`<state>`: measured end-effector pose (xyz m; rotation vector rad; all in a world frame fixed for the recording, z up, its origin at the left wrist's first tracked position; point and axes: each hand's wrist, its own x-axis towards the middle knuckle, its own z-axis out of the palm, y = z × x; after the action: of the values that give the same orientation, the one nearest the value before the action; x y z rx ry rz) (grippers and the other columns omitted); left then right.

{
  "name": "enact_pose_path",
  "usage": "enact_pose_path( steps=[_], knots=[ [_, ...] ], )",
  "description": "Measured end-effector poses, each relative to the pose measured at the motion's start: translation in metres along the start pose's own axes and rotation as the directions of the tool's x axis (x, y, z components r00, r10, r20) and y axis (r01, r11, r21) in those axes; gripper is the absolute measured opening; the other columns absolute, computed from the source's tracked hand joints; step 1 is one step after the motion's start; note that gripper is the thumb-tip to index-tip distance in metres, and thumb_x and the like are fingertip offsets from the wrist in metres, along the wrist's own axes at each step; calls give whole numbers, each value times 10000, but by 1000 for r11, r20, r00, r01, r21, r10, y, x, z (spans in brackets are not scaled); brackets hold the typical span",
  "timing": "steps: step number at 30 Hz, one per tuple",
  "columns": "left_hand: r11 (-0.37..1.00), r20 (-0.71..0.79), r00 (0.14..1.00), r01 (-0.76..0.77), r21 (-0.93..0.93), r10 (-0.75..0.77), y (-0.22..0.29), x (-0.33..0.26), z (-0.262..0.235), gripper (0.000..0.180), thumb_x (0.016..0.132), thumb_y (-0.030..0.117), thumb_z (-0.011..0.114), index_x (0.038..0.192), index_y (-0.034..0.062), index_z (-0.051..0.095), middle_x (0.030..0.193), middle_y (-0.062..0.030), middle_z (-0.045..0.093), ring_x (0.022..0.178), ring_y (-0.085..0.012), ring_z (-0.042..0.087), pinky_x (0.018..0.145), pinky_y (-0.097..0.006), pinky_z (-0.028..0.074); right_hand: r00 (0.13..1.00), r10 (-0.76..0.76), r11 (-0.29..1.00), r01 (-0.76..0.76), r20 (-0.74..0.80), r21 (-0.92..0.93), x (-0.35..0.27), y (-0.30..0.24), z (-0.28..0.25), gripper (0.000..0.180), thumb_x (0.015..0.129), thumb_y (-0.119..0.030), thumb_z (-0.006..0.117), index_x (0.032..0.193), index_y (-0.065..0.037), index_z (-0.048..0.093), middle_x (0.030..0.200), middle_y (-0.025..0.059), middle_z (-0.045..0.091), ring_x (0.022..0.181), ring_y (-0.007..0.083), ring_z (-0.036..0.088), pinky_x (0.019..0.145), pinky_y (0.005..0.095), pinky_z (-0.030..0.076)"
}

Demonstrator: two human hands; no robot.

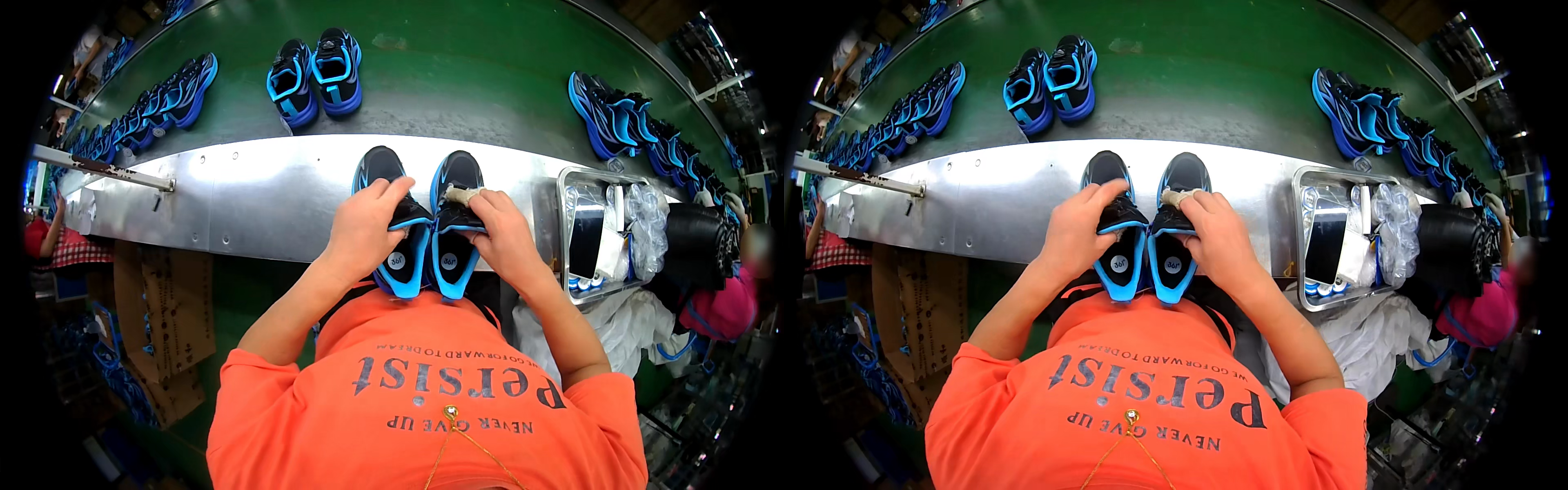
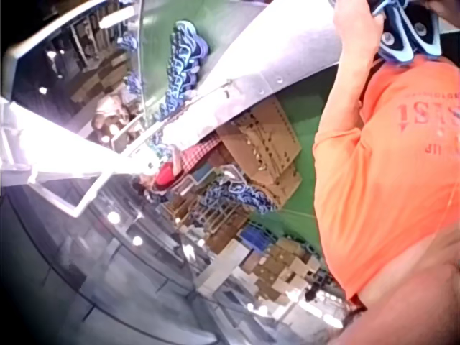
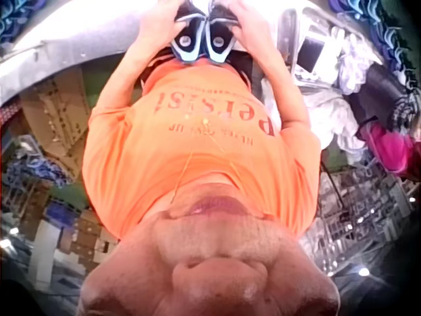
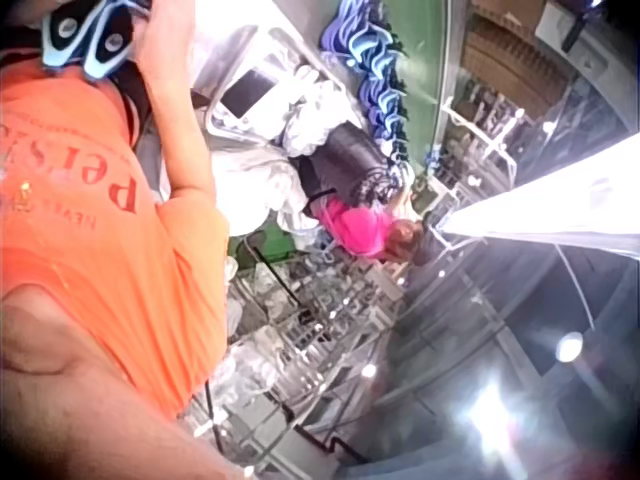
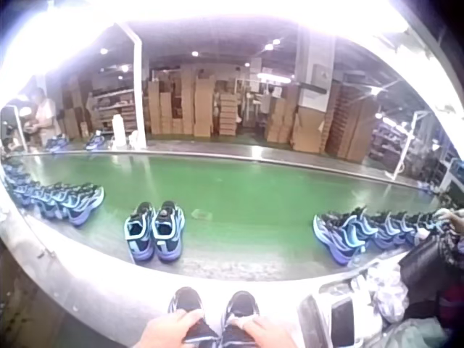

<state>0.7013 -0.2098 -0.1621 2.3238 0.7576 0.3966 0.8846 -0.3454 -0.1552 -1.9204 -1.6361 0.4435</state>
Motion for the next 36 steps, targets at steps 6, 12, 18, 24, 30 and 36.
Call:
enact_pose_path(
  steps=[6, 12, 18, 24, 30, 36],
  knots=[
    [993, -61, 994, -94, -76, 89, -16, -1, 17, 401, 699, -25, 709, 1085, 61, 641, 950, -129, 646, 864, -347, 646, 723, -391, 523, 983, 131, 978, -106, -129, 182, -2, 16, 10, 329, 728, -39, 741, 1048, -41, 663, 932, 147, 671, 846, 363, 633, 745, 411, 517],
    [988, -40, 989, -145, -45, 144, -15, -6, 17, 449, 690, -51, 675, 1124, 56, 634, 1058, -121, 669, 907, -357, 641, 787, -412, 523, 995, 87, 992, -83, -40, 96, -4, 9, -1, 382, 720, -18, 732, 1095, -52, 666, 946, 148, 676, 847, 356, 639, 743, 408, 524],
    [975, -85, 971, -224, 19, 224, -12, -22, 30, 527, 658, -95, 627, 1157, 75, 638, 1116, -103, 662, 949, -323, 625, 831, -395, 520, 998, 36, 999, -35, -49, 4, -21, -3, 2, 510, 731, -7, 713, 1227, -79, 621, 1063, 116, 665, 956, 318, 614, 820, 397, 514],
    [970, 134, 963, -241, 27, 235, -16, -22, 17, 519, 676, -94, 599, 1141, 130, 654, 1185, -93, 621, 1015, -323, 593, 869, -410, 495, 943, 331, 917, -328, 27, 225, -20, 8, -8, 407, 775, -25, 698, 1174, -89, 650, 1088, 145, 648, 975, 329, 633, 810, 387, 529],
    [942, 174, 945, -304, 144, 278, -12, -28, 30, 392, 700, -40, 624, 1044, 142, 666, 1261, -91, 584, 954, -305, 543, 817, -406, 449, 996, 85, 992, -82, -20, 100, -41, -8, 6, 480, 710, 43, 676, 1159, -127, 653, 1191, 187, 540, 1049, 383, 582, 849, 419, 527],
    [895, 167, 956, -284, 343, 240, 6, -20, 36, 462, 688, 65, 685, 1146, 92, 624, 1441, -148, 456, 1018, -327, 496, 846, -428, 416, 996, -90, 936, 91, 21, -340, -33, -20, 27, 519, 755, -4, 671, 1240, 75, 507, 1332, 351, 398, 1278, 538, 381, 1098, 594, 338]
  ],
)
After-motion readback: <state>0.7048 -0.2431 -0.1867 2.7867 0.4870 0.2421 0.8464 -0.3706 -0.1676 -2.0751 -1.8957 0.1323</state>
